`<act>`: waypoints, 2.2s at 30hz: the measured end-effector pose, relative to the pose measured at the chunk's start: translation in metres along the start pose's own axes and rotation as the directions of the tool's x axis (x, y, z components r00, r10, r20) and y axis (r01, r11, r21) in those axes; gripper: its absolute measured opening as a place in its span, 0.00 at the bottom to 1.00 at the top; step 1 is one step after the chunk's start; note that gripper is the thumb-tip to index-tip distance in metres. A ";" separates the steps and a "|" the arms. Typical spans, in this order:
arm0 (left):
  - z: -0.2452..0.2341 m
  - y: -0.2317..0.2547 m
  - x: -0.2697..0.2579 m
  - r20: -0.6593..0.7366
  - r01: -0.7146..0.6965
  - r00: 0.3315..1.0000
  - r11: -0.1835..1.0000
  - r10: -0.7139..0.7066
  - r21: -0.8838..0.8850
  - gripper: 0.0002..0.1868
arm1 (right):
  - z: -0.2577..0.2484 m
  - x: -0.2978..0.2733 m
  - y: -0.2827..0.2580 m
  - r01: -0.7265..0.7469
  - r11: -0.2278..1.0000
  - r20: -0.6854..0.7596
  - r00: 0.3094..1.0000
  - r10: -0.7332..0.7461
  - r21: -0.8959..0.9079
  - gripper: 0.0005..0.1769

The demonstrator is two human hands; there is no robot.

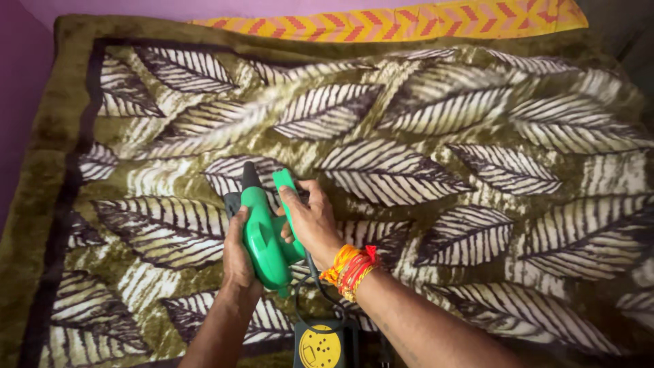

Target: The person uses a green handheld steamer to press a patterned bedspread laid out on a bed. They move the steamer back and forth across the fabric surface, focusing on different sections to smooth out wrinkles.

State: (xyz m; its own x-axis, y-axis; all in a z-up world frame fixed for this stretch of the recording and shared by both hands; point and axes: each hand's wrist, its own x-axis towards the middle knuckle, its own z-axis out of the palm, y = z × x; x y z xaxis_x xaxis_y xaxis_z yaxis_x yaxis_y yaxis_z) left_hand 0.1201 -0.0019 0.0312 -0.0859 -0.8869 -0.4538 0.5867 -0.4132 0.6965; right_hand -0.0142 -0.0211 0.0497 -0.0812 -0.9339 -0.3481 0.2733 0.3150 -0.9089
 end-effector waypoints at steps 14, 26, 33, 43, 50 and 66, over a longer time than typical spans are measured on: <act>-0.001 -0.001 -0.001 -0.108 0.003 0.994 1.000 -0.002 0.016 0.24 | -0.001 -0.002 0.005 0.019 1.000 0.025 0.999 -0.020 0.019 0.28; 0.005 0.004 -0.008 -0.087 0.051 0.995 0.998 -0.047 0.042 0.27 | 0.003 -0.004 0.001 -0.041 0.999 0.004 0.999 0.041 0.014 0.28; 0.010 0.015 -0.014 -0.124 0.051 0.991 0.998 -0.046 0.035 0.26 | 0.007 -0.010 -0.011 0.039 0.999 0.016 0.999 -0.039 -0.026 0.25; -0.004 0.009 -0.016 -0.157 -0.001 0.988 1.000 0.001 -0.004 0.24 | 0.013 -0.018 -0.014 -0.001 1.000 0.027 1.000 0.002 -0.028 0.26; -0.004 0.009 -0.017 -0.144 0.002 0.990 1.000 -0.001 0.008 0.24 | 0.012 -0.018 -0.012 0.001 1.000 0.010 1.000 -0.001 -0.022 0.27; 0.004 0.014 -0.025 -0.108 0.021 0.994 0.999 -0.018 0.031 0.25 | 0.010 -0.025 -0.013 -0.022 1.000 0.002 1.000 0.022 0.006 0.28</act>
State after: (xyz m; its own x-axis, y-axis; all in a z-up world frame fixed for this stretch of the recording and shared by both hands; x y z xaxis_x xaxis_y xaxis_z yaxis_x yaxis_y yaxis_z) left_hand 0.1273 0.0139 0.0551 -0.0088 -0.8518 -0.5238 0.5595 -0.4383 0.7034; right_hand -0.0060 -0.0040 0.0724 -0.0731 -0.9269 -0.3680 0.2808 0.3349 -0.8994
